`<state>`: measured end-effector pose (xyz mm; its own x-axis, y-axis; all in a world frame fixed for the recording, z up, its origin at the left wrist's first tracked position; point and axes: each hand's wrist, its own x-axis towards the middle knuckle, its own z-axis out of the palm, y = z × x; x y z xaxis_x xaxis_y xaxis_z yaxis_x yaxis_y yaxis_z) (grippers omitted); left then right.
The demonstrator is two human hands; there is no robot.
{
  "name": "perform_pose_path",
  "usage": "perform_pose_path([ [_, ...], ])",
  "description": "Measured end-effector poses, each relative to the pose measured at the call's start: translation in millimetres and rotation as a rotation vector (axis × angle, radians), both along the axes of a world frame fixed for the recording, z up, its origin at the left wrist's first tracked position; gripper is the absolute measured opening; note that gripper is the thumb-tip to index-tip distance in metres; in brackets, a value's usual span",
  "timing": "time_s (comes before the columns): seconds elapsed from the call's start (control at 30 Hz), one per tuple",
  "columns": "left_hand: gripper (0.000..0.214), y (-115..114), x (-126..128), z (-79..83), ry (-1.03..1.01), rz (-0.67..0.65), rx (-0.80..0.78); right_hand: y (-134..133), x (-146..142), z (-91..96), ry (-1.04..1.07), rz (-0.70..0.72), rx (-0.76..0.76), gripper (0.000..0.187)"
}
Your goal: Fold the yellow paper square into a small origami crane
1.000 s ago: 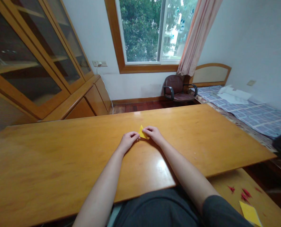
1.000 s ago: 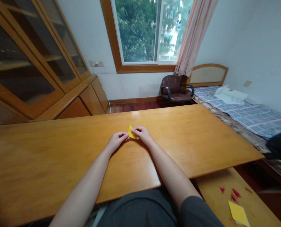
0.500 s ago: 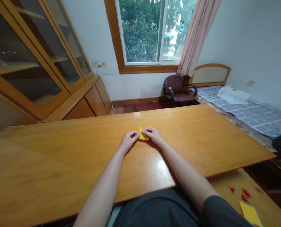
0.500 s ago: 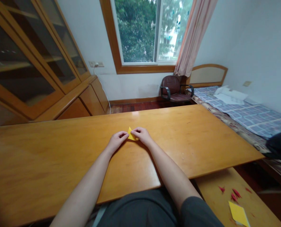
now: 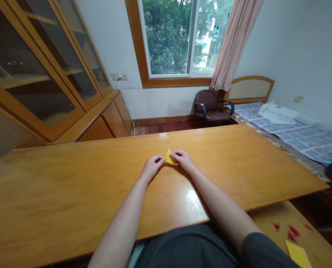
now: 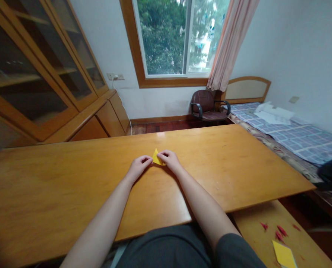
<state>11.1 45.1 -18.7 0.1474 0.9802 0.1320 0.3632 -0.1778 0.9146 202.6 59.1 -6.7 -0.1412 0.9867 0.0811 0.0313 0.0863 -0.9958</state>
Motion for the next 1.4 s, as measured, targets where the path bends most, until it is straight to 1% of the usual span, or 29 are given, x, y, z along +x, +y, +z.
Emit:
perform_pose_path([
  [0.1,0.029,0.1,0.1,-0.5,0.002,0.0,0.004,-0.5,0.2,0.8,0.032,-0.007,-0.013,0.033],
  [0.27,0.027,-1.5,2.1,3.2,0.017,-0.001,0.019,-0.5,0.1,1.3,0.07,-0.021,-0.044,0.033],
  [0.47,0.026,-1.4,1.7,2.8,0.042,-0.007,0.025,0.7,0.0,-1.3,0.081,0.002,-0.045,0.033],
  [0.57,0.027,-0.3,0.7,-0.1,-0.006,0.008,0.014,2.1,-0.8,-4.4,0.036,0.026,-0.015,0.033],
  [0.7,0.027,0.5,0.5,-2.2,-0.072,0.013,-0.002,3.7,-1.9,-7.3,-0.09,0.098,0.053,0.031],
  [0.8,0.027,0.6,0.9,-2.2,-0.092,0.002,-0.006,3.3,-1.8,-6.7,-0.118,0.117,0.058,0.032],
  [0.93,0.026,0.5,0.8,-1.9,-0.106,0.003,-0.015,1.6,-0.4,-2.6,-0.067,0.103,0.018,0.033],
  [1.07,0.026,0.5,0.8,-1.1,-0.104,0.031,-0.013,1.0,1.4,1.6,0.007,0.091,-0.016,0.033],
  [1.2,0.027,0.2,1.9,0.6,-0.125,0.061,-0.022,0.8,2.7,3.4,0.035,0.087,-0.022,0.034],
  [1.4,0.027,-1.6,2.8,2.9,-0.066,0.063,0.047,-2.3,2.4,7.5,0.036,0.106,-0.052,0.035],
])
